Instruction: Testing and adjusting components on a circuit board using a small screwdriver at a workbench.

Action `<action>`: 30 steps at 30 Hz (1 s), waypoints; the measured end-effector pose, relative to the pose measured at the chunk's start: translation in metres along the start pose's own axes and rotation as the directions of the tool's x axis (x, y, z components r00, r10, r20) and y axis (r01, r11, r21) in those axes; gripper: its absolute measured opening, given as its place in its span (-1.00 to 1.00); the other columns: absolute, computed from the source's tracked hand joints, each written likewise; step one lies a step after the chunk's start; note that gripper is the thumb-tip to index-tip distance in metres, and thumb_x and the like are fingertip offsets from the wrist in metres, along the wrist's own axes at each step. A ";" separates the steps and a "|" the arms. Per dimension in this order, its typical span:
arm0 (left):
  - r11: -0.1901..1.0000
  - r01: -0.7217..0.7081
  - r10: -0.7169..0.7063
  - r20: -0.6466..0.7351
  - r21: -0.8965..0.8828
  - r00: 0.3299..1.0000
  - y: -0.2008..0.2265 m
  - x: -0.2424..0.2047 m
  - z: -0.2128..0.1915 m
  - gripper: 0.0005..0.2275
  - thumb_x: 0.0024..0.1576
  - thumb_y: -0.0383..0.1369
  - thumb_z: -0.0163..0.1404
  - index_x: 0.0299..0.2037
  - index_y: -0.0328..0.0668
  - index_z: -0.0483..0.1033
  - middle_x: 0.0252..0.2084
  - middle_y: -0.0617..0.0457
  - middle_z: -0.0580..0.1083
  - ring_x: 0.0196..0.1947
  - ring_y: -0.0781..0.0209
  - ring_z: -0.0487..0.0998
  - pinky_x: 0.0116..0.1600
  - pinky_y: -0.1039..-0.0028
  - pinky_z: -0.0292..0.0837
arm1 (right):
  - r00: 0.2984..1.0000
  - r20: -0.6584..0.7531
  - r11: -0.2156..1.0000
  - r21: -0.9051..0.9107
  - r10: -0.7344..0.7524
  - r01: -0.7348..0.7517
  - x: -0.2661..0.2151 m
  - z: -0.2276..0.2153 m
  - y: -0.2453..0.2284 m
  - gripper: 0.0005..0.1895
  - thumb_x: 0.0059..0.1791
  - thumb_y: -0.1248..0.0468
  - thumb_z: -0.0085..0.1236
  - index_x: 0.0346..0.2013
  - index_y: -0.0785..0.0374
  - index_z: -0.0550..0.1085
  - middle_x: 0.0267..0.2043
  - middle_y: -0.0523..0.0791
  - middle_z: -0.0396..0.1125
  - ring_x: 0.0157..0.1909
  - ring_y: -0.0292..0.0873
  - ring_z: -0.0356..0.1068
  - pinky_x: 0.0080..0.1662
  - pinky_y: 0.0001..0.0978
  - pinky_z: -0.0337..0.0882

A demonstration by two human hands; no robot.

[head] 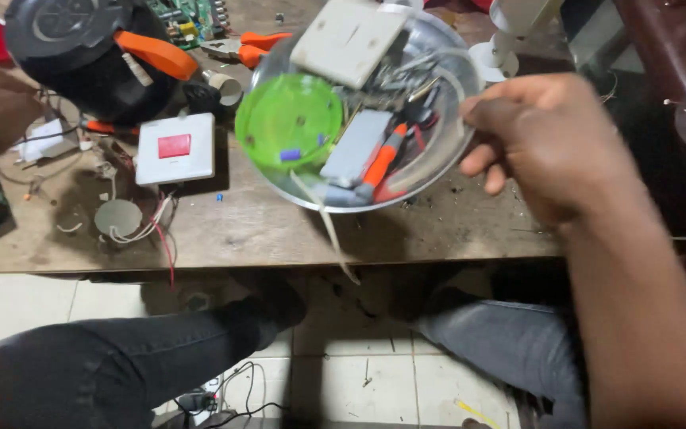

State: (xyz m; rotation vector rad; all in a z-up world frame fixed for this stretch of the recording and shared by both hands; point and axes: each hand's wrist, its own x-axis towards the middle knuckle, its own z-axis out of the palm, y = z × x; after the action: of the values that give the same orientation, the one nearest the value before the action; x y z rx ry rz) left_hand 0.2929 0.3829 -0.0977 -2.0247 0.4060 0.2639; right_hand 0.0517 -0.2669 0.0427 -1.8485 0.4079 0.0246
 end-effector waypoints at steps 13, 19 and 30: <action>0.286 0.401 -0.492 0.225 -0.871 0.841 0.052 -0.102 -0.167 -0.70 0.10 -0.02 0.27 -0.04 0.16 0.71 -0.28 -0.26 0.65 -0.46 -0.06 0.63 -0.39 0.15 0.57 | 0.983 0.119 0.990 0.002 0.142 -0.143 0.007 0.055 0.020 -0.79 0.08 0.33 0.06 -0.43 0.31 0.46 -0.65 0.05 0.38 -0.70 -0.20 0.31 -0.67 -0.50 0.18; 0.620 0.098 -0.433 -0.236 -0.778 0.870 0.045 -0.064 -0.057 -0.66 0.18 0.17 0.17 -0.07 0.24 0.71 -0.52 0.01 0.51 -0.38 0.23 0.47 -0.19 0.44 0.39 | 0.964 0.142 0.970 0.055 0.226 -0.236 0.005 0.071 0.024 -0.80 0.09 0.25 0.06 -0.33 0.33 0.48 -0.59 0.03 0.38 -0.68 -0.20 0.31 -0.65 -0.46 0.24; 0.444 -0.144 -0.356 -0.322 -0.884 0.877 0.055 -0.040 -0.014 -0.77 -0.01 -0.15 0.34 -0.46 -0.06 0.61 -0.64 0.04 0.43 -0.50 0.26 0.36 -0.26 0.40 0.19 | 0.996 0.005 0.824 -0.561 -0.094 0.081 0.008 0.072 0.036 -0.85 -0.09 0.13 0.02 -0.38 0.12 0.37 -0.38 -0.10 0.41 -0.19 0.06 0.40 -0.19 -0.01 0.27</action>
State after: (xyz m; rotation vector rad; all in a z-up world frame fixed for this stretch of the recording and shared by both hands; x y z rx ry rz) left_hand 0.2346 0.3538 -0.1218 -3.2216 0.4779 -0.1830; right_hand 0.0619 -0.2115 -0.0149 -2.4554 0.3514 0.0669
